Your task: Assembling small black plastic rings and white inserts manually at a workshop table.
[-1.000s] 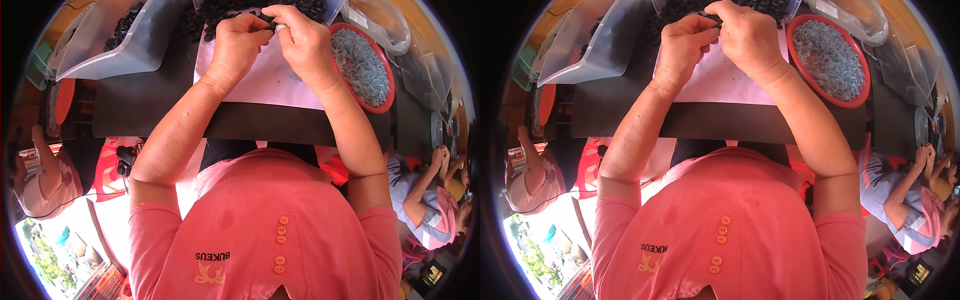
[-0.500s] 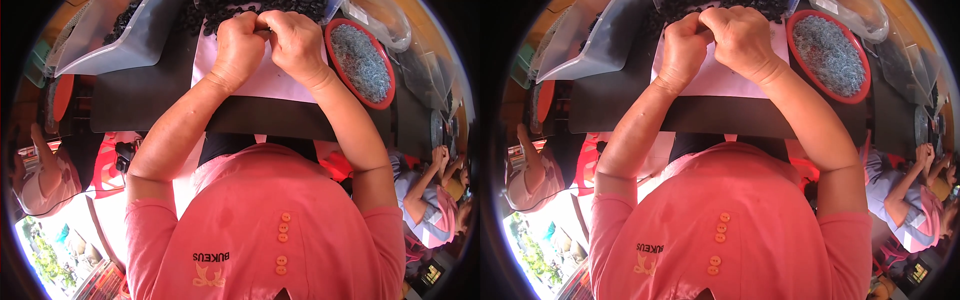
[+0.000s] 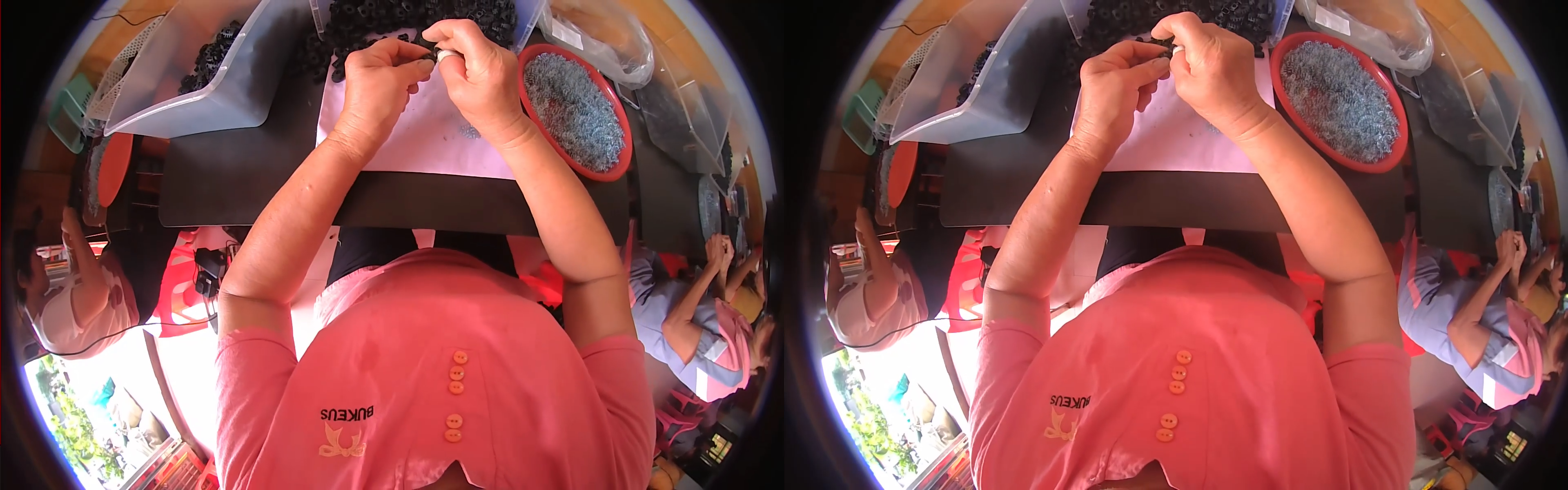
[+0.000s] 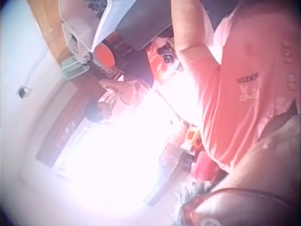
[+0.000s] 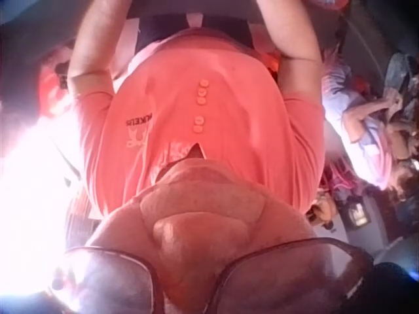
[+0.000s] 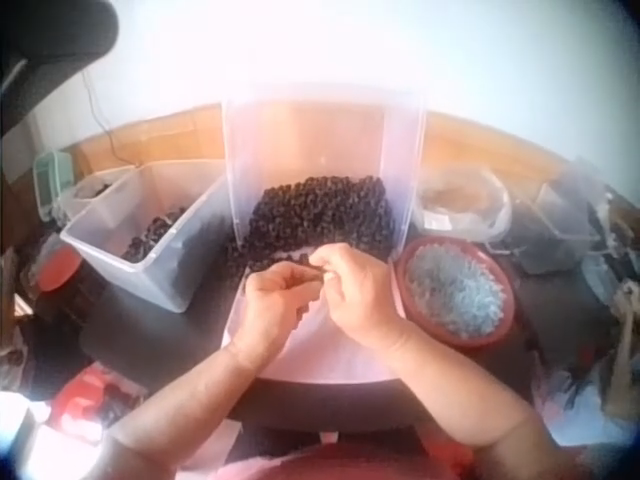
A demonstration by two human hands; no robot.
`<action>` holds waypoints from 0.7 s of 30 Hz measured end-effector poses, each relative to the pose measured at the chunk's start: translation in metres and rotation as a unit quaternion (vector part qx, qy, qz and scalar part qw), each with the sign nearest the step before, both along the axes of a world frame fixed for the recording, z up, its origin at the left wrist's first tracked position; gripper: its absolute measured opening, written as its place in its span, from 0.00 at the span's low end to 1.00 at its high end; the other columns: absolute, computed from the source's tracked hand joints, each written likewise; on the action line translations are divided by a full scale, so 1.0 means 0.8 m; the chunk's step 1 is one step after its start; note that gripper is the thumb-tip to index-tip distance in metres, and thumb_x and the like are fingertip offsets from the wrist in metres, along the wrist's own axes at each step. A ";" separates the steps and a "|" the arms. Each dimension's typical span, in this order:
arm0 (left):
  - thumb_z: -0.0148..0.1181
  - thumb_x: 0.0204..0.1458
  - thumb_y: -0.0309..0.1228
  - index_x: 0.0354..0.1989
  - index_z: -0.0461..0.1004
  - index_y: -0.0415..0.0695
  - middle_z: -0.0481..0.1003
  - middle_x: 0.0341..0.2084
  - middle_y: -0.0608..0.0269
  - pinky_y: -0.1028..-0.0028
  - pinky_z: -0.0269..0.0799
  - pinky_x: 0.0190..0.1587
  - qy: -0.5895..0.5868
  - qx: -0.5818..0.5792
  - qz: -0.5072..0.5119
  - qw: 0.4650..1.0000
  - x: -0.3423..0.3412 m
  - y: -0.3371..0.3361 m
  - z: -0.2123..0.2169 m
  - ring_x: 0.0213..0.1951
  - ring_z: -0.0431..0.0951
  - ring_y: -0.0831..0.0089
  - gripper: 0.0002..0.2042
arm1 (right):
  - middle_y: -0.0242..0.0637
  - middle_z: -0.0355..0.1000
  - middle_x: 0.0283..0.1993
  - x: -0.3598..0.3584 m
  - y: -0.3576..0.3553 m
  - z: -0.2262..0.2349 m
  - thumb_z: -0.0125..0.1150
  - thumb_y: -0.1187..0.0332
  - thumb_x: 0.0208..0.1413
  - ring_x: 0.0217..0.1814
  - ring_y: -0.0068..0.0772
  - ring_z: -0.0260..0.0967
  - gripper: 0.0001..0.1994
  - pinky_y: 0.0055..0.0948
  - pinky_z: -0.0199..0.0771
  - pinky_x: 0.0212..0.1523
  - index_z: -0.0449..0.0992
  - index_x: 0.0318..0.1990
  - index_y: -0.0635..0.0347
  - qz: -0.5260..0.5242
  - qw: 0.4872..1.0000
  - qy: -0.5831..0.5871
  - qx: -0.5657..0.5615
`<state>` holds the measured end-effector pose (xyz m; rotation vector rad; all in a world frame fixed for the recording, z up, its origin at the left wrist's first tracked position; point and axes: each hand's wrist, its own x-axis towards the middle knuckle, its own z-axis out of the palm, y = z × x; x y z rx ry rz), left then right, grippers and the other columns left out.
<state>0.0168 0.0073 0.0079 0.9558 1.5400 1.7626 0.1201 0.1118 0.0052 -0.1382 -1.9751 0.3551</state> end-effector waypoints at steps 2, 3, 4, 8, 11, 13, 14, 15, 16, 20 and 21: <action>0.63 0.49 0.22 0.36 0.78 0.35 0.76 0.23 0.66 0.83 0.62 0.21 0.005 0.004 0.003 1.000 0.000 0.001 -0.001 0.22 0.68 0.84 0.07 | 0.32 0.72 0.22 0.000 0.001 0.001 0.55 0.83 0.41 0.25 0.37 0.73 0.16 0.34 0.73 0.27 0.73 0.38 0.52 0.001 1.000 -0.007 -0.002; 0.64 0.48 0.22 0.35 0.78 0.35 0.76 0.23 0.67 0.82 0.63 0.23 0.010 0.005 0.005 1.000 -0.001 0.001 -0.002 0.23 0.68 0.84 0.06 | 0.31 0.72 0.22 0.000 0.001 0.002 0.56 0.83 0.40 0.25 0.36 0.72 0.16 0.34 0.72 0.27 0.74 0.37 0.52 -0.001 1.000 -0.008 0.028; 0.64 0.48 0.22 0.35 0.78 0.35 0.76 0.23 0.67 0.82 0.63 0.23 0.008 0.005 0.007 1.000 -0.001 0.002 -0.005 0.23 0.68 0.84 0.06 | 0.31 0.72 0.22 -0.001 0.001 0.002 0.57 0.82 0.40 0.24 0.36 0.72 0.15 0.34 0.72 0.27 0.74 0.37 0.52 -0.002 0.998 -0.010 0.058; 0.64 0.45 0.21 0.32 0.78 0.34 0.77 0.23 0.64 0.77 0.69 0.28 0.078 0.025 0.034 0.996 -0.001 0.002 -0.011 0.25 0.71 0.80 0.06 | 0.30 0.72 0.23 -0.002 -0.002 0.006 0.59 0.81 0.38 0.24 0.35 0.71 0.14 0.33 0.71 0.27 0.74 0.34 0.52 0.012 0.991 -0.006 0.133; 0.65 0.44 0.21 0.30 0.77 0.35 0.77 0.23 0.63 0.76 0.69 0.29 0.091 0.006 0.043 0.995 0.000 -0.001 -0.010 0.26 0.71 0.79 0.05 | 0.28 0.72 0.23 -0.007 -0.004 0.003 0.61 0.80 0.36 0.24 0.34 0.70 0.13 0.33 0.70 0.26 0.73 0.32 0.52 0.010 0.986 0.015 0.169; 0.65 0.44 0.21 0.29 0.77 0.35 0.77 0.23 0.63 0.76 0.69 0.29 0.098 -0.012 0.043 0.994 0.001 0.000 -0.009 0.26 0.72 0.79 0.05 | 0.28 0.71 0.23 -0.007 -0.003 -0.006 0.61 0.80 0.36 0.24 0.34 0.70 0.13 0.33 0.69 0.27 0.73 0.31 0.52 0.004 0.984 0.002 0.179; 0.65 0.44 0.21 0.29 0.77 0.34 0.77 0.23 0.63 0.76 0.69 0.29 0.102 -0.013 0.044 0.994 0.000 0.002 -0.011 0.26 0.72 0.79 0.05 | 0.28 0.71 0.23 -0.011 0.001 -0.010 0.62 0.79 0.36 0.24 0.34 0.69 0.13 0.33 0.69 0.26 0.73 0.31 0.51 0.012 0.982 0.005 0.189; 0.65 0.43 0.21 0.29 0.77 0.34 0.77 0.22 0.63 0.76 0.69 0.30 0.107 -0.014 0.045 0.993 -0.003 0.002 -0.013 0.26 0.72 0.79 0.05 | 0.28 0.71 0.23 -0.011 0.000 -0.010 0.62 0.79 0.36 0.24 0.34 0.69 0.13 0.33 0.69 0.26 0.73 0.31 0.51 0.012 0.982 0.006 0.189; 0.65 0.43 0.21 0.29 0.77 0.34 0.77 0.22 0.63 0.76 0.69 0.30 0.108 -0.014 0.045 0.993 -0.004 0.003 -0.015 0.26 0.72 0.79 0.05 | 0.29 0.72 0.24 -0.010 0.000 -0.009 0.61 0.80 0.37 0.24 0.34 0.70 0.13 0.33 0.70 0.27 0.74 0.33 0.52 0.022 0.987 0.005 0.161; 0.64 0.47 0.22 0.31 0.77 0.35 0.76 0.22 0.64 0.78 0.65 0.25 0.030 0.001 0.006 1.000 -0.006 0.004 -0.004 0.22 0.70 0.80 0.05 | 0.33 0.74 0.26 -0.007 -0.005 -0.009 0.57 0.83 0.42 0.27 0.37 0.73 0.17 0.34 0.75 0.29 0.75 0.41 0.54 0.035 0.999 0.010 -0.023; 0.64 0.49 0.23 0.33 0.77 0.35 0.75 0.22 0.65 0.79 0.62 0.23 -0.012 -0.021 -0.008 1.000 -0.007 0.001 0.002 0.21 0.68 0.81 0.05 | 0.36 0.75 0.28 -0.002 -0.008 -0.006 0.53 0.84 0.44 0.29 0.39 0.75 0.21 0.33 0.77 0.31 0.74 0.47 0.53 0.035 0.997 -0.019 -0.067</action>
